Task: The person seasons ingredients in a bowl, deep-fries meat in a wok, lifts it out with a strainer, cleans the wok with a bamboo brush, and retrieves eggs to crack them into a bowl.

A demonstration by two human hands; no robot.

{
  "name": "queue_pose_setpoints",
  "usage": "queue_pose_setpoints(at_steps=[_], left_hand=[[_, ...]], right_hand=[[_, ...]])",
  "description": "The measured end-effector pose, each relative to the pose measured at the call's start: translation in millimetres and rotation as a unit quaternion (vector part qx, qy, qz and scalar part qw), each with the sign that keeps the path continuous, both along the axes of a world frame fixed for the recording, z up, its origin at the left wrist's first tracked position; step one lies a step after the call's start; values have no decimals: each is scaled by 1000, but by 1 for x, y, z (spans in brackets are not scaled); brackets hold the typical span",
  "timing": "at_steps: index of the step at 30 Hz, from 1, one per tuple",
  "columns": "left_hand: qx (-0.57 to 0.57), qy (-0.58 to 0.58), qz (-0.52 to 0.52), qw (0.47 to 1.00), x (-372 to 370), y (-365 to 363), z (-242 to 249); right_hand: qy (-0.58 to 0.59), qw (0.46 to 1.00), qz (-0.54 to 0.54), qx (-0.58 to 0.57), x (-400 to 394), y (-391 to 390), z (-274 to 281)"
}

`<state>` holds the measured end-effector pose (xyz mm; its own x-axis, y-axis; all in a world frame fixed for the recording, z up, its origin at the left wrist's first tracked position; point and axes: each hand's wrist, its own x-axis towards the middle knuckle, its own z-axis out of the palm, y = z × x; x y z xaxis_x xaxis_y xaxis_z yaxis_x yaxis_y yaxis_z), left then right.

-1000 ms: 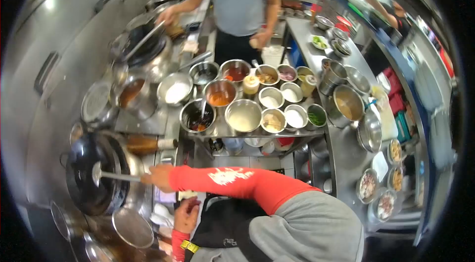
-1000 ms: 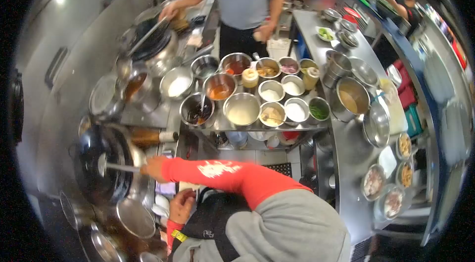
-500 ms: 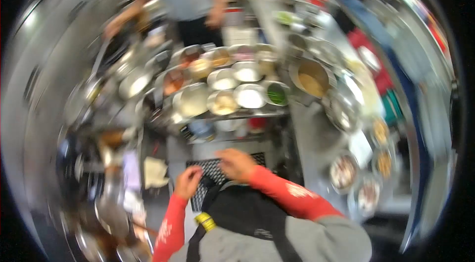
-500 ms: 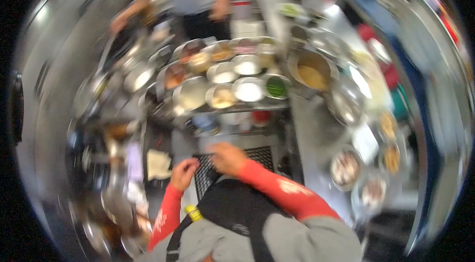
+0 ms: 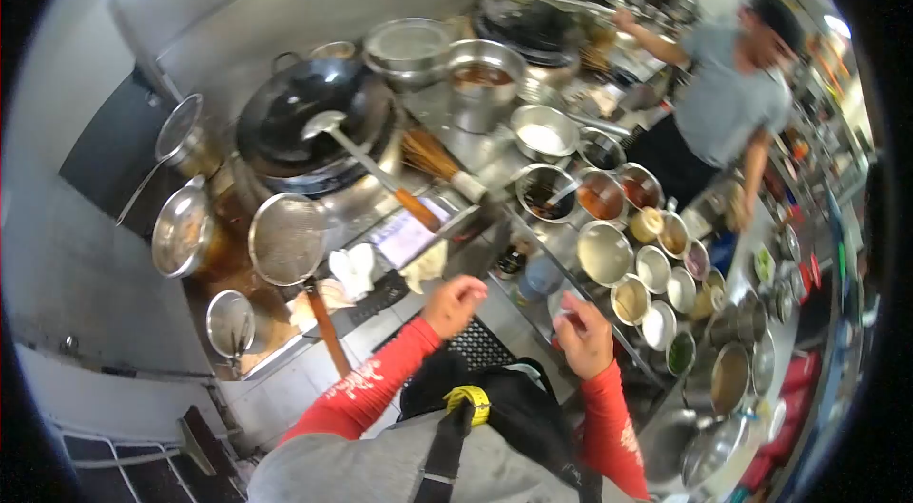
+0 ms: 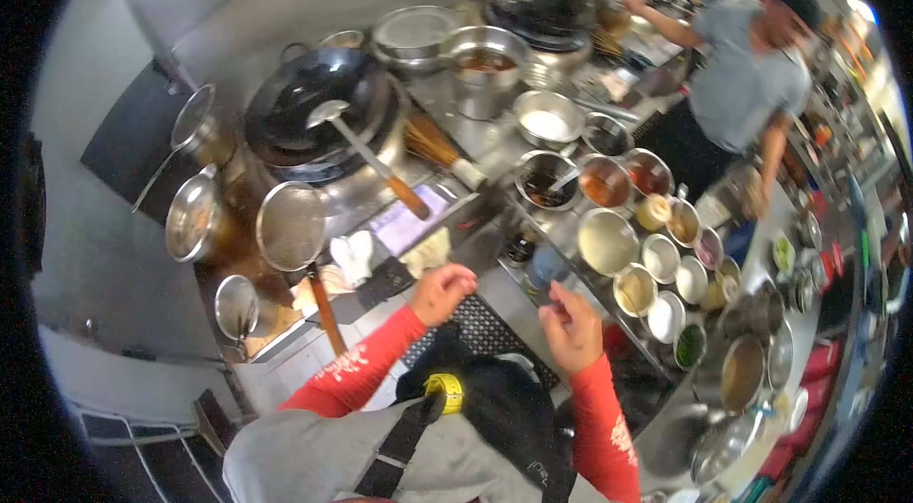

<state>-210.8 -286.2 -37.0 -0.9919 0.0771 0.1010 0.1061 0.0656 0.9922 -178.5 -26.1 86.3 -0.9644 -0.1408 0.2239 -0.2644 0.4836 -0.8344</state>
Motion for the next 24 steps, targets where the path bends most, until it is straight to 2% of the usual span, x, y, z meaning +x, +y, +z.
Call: queue_pose_setpoints(at_steps=[1, 2, 3, 5, 7, 8, 9, 10, 11, 12, 14, 15, 16, 17, 19, 20, 21, 22, 24], left_hand=[[-32, 27, 0, 999, 7, -4, 5], [-73, -3, -30, 997, 14, -16, 21], [-112, -34, -73, 990, 20, -22, 37], [-158, -22, -80, 984, 26, -36, 54], [-155, 13, -77, 985, 27, -50, 39], [-167, 3, -77, 983, 27, -56, 43], [-180, -7, -74, 981, 28, -63, 54], [-184, -26, -80, 979, 28, -70, 58], [-191, -48, -80, 977, 28, -75, 65], [-185, -48, -76, 979, 28, -79, 79], [-174, -38, -72, 981, 26, -86, 84], [-166, -11, -90, 982, 23, -91, 83], [-133, -13, -91, 987, 22, -97, 75], [-102, -16, -87, 991, 19, -100, 71], [-98, 34, -114, 988, 11, -104, 98], [-61, 57, -139, 987, 6, -99, 118], [-2, 17, -150, 989, 3, -94, 130], [-12, 37, -195, 980, -5, -90, 138], [-30, 65, -261, 963, -23, -74, 149]], right_hand=[[-9, 999, 36, -27, -25, -29, 11], [37, 996, 76, 21, -49, -60, 20], [40, 993, 112, 1, -69, -100, 34], [130, 956, 244, 101, -117, -167, 41], [190, 928, 248, 202, -152, -235, 3], [35, 897, 293, 328, -164, -264, 18], [56, 907, 258, 328, -175, -284, -7], [30, 921, 253, 294, -197, -305, -40], [-10, 904, 307, 296, -207, -304, -32], [-35, 933, 274, 231, -209, -306, -34], [-45, 943, 296, 144, -223, -313, -46], [30, 963, 267, 0, -217, -309, -45], [-38, 954, 291, -57, -217, -297, -45], [-101, 936, 317, -118, -208, -279, -21], [-208, 888, 325, -250, -180, -228, 5], [-254, 855, 327, -312, -168, -202, 12], [-284, 842, 331, -318, -160, -180, 11], [-311, 827, 334, -328, -151, -159, 10], [-271, 845, 316, -336, -120, -110, 22]])
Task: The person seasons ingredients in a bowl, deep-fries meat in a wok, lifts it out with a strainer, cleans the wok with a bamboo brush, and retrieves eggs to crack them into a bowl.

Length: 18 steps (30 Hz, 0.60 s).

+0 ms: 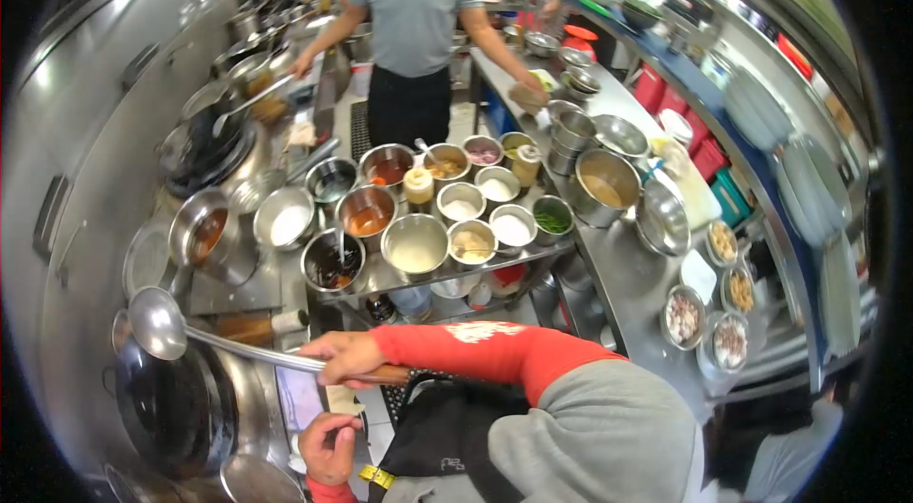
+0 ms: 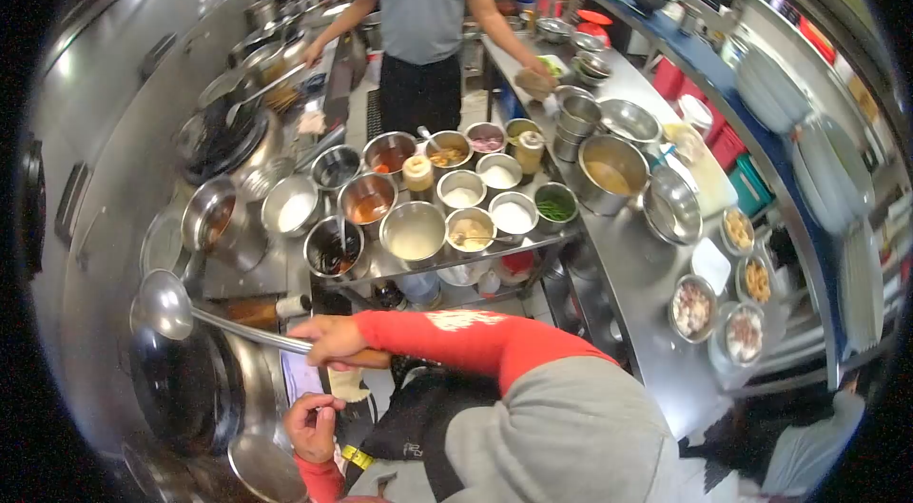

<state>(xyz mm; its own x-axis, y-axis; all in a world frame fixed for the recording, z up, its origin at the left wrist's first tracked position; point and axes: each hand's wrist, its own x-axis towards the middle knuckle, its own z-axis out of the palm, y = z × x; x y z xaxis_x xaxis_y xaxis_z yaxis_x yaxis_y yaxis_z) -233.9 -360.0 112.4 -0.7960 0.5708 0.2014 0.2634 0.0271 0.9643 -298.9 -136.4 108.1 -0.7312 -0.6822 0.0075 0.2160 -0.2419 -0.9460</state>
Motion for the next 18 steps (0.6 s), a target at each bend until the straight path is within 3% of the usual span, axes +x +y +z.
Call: queue_pose_setpoints(at_steps=[4, 7, 9, 11, 13, 18], left_hand=[[25, 43, -80, 996, -15, 61, 19], [69, 6, -105, 992, -3, 124, 25], [29, 33, -144, 989, 9, 176, 36], [29, 39, -162, 986, 25, 229, 34], [74, -24, -227, 971, 36, 277, 18], [-25, -174, -264, 948, 57, 391, -27]], right_hand=[[-43, 995, -69, -60, 99, 97, -2], [-108, 967, -210, -92, 188, 157, 2], [-127, 957, -260, -31, 231, 194, 9], [-111, 933, -336, -69, 272, 216, 5], [-102, 897, -423, -79, 317, 236, -3], [-100, 805, -582, -56, 408, 290, -2]])
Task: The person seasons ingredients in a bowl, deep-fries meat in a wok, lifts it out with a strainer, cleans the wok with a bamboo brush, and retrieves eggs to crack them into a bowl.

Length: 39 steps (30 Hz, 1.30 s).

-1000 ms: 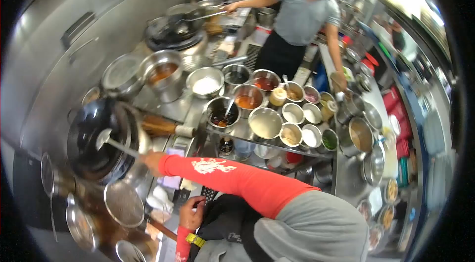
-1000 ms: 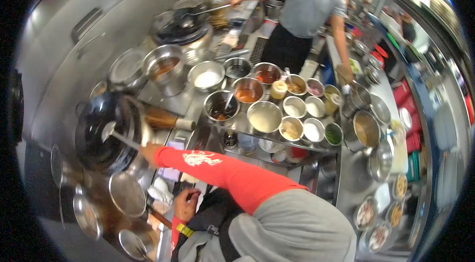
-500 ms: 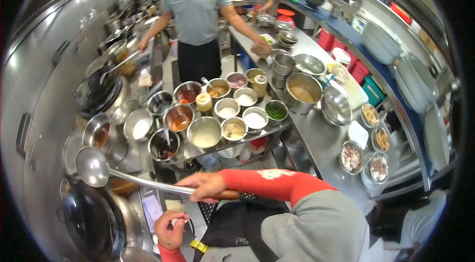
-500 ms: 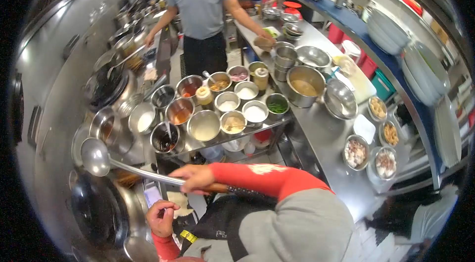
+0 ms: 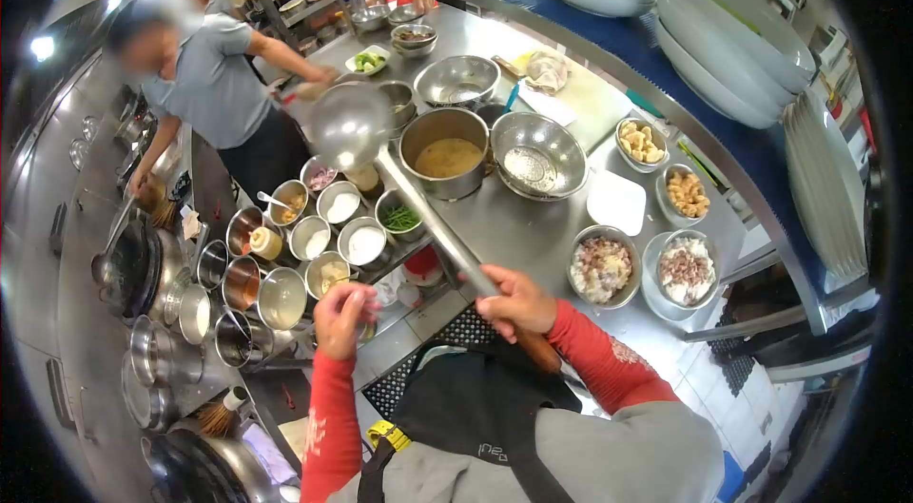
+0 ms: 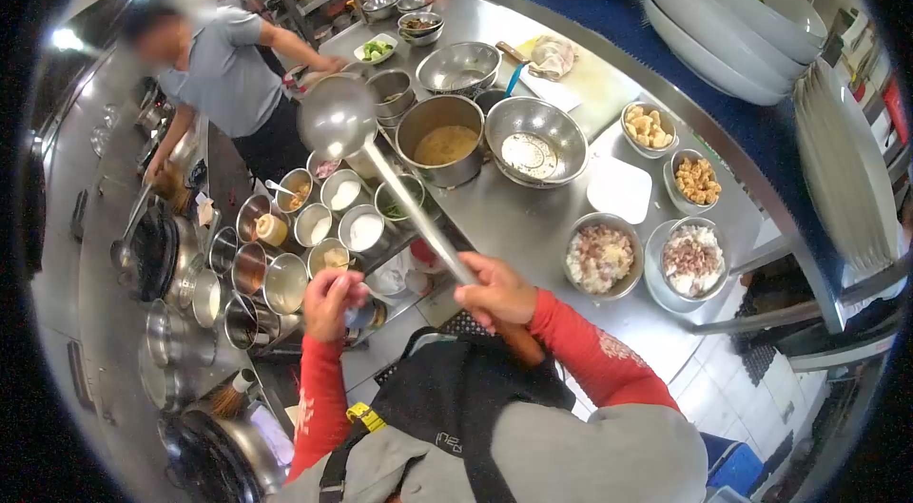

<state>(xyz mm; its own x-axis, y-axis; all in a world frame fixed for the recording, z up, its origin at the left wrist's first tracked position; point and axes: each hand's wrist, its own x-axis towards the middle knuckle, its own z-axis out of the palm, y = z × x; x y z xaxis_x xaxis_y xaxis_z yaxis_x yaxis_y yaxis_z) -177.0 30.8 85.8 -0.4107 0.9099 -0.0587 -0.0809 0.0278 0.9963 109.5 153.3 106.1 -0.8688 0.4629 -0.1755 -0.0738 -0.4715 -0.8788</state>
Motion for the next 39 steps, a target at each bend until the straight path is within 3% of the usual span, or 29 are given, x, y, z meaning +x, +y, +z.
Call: queue_pose_setpoints(at_steps=[7, 11, 16, 24, 30, 35, 39], left_hand=[[-47, -179, -31, 982, 9, 166, -50], [-76, -195, 0, 978, -3, 238, -86], [-107, -201, 6, 974, -13, 276, -101], [-106, -217, 26, 970, -5, 263, -86], [-89, -233, -25, 968, -2, 251, -96], [-92, -169, -58, 980, 13, 169, -90], [-101, -145, -3, 984, 29, 74, -87]], right_hand=[[-35, 987, -158, 23, 48, 34, 6], [-67, 975, -211, 0, 63, 28, 6], [-99, 966, -238, 13, 73, 29, 14], [-103, 962, -254, -14, 56, 41, 9], [-118, 965, -235, -18, 51, 44, 17], [-100, 984, -144, -13, 36, 40, 24], [-73, 992, -65, -77, 7, 33, 16]])
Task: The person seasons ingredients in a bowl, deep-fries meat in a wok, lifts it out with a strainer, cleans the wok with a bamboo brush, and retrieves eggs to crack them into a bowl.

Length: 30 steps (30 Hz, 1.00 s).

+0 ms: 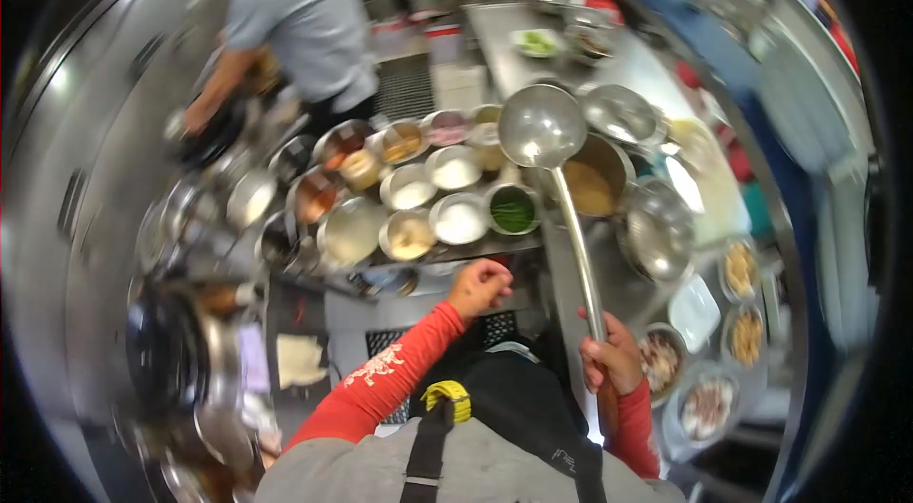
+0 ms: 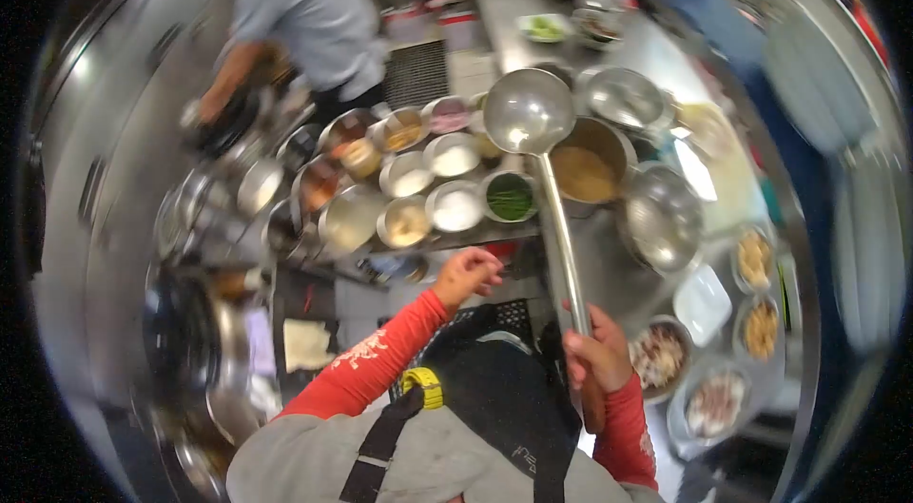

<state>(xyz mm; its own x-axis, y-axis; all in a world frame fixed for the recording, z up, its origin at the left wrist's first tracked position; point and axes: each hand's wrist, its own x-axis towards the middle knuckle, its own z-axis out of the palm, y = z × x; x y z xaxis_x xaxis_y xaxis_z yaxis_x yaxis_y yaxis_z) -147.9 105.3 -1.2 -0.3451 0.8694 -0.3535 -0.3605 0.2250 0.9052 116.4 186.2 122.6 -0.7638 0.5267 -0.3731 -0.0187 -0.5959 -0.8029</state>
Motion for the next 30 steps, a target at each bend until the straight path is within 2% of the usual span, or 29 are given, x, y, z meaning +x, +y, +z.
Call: queue_pose_setpoints(at_steps=[4, 6, 9, 11, 15, 20, 22, 23, 25, 27, 28, 30], left_hand=[[-11, 20, 61, 998, 4, -93, -19], [-38, 5, 116, 993, 3, -130, -26], [-15, 9, 240, 971, 10, -173, -18], [-1, -12, 288, 958, 2, -202, -15], [19, 23, 345, 938, -16, -266, -26], [-19, 25, 385, 922, -46, -356, -21], [-57, 34, 380, 923, -61, -387, -35], [-31, 32, 405, 913, -64, -396, -42], [13, 38, 433, 901, -78, -411, -46], [30, 32, 429, 902, -87, -416, -26], [25, 25, 421, 907, -91, -412, -10], [47, 8, 390, 920, -96, -400, -7]], right_hand=[[55, 987, 152, -12, -43, -5, -17], [45, 976, 208, -37, -76, -25, -3], [46, 946, 315, -52, -114, -49, 4], [39, 926, 372, -46, -142, -74, 8], [25, 880, 472, -54, -198, -137, 16], [17, 833, 540, -121, -265, -225, 11], [20, 825, 552, -122, -283, -254, 11], [21, 812, 568, -130, -289, -264, 12], [14, 810, 567, -148, -300, -280, 26], [32, 804, 573, -159, -304, -283, 23], [48, 805, 575, -139, -301, -281, 24], [98, 808, 567, -129, -291, -271, 14]])
